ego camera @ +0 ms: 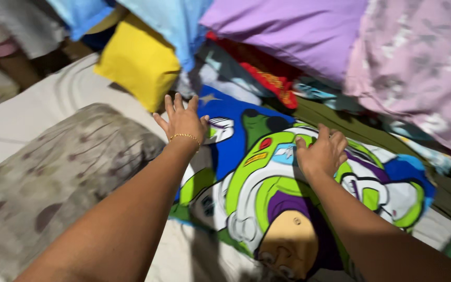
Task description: The person inserts a pillow into a light blue floral pillowcase, smoothing the fabric and adjusting the corners to fit the pillow. They then fold the covered pillow and place it on a stack of other bedding items. Finally, the person folds a separate light blue floral sheet or cloth into a compact square.
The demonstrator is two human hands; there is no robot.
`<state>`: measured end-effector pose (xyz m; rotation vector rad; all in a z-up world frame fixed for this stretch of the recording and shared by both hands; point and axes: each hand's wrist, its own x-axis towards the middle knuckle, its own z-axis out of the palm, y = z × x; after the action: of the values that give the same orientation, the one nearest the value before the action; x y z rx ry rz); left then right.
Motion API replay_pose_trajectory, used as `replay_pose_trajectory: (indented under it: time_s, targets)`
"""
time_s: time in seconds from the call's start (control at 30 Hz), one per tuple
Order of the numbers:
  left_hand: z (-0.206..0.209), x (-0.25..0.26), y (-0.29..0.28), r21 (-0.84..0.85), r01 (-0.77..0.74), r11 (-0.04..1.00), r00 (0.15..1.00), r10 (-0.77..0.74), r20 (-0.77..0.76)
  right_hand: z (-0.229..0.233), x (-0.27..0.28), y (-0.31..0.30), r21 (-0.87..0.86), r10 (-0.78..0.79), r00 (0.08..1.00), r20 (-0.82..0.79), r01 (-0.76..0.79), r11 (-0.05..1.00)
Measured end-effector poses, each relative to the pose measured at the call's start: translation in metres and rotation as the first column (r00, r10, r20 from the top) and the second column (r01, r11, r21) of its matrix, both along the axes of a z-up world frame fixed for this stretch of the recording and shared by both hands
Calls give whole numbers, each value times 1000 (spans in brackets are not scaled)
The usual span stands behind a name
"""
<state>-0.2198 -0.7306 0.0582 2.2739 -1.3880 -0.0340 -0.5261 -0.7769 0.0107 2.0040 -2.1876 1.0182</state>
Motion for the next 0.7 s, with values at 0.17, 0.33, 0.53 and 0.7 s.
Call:
replay_pose_trajectory:
  time_s: [0.17,0.33,0.53,0.7]
  targets:
    - [4,51,49,7,-121,993,993,121,-7,8,62,2,27,149,989,-13,-148,989]
    - [15,101,107,5,-262,965,965,262,-21,29,132,21,25,319,948,14,-319,947]
    - [11,152,197,4,-411,912,911,411,-29,40,216,65,-3,485,874,24,-485,874]
    - [-7,190,294,-7,-540,841,841,540,-29,33,294,118,-9,647,761,-36,-648,762]
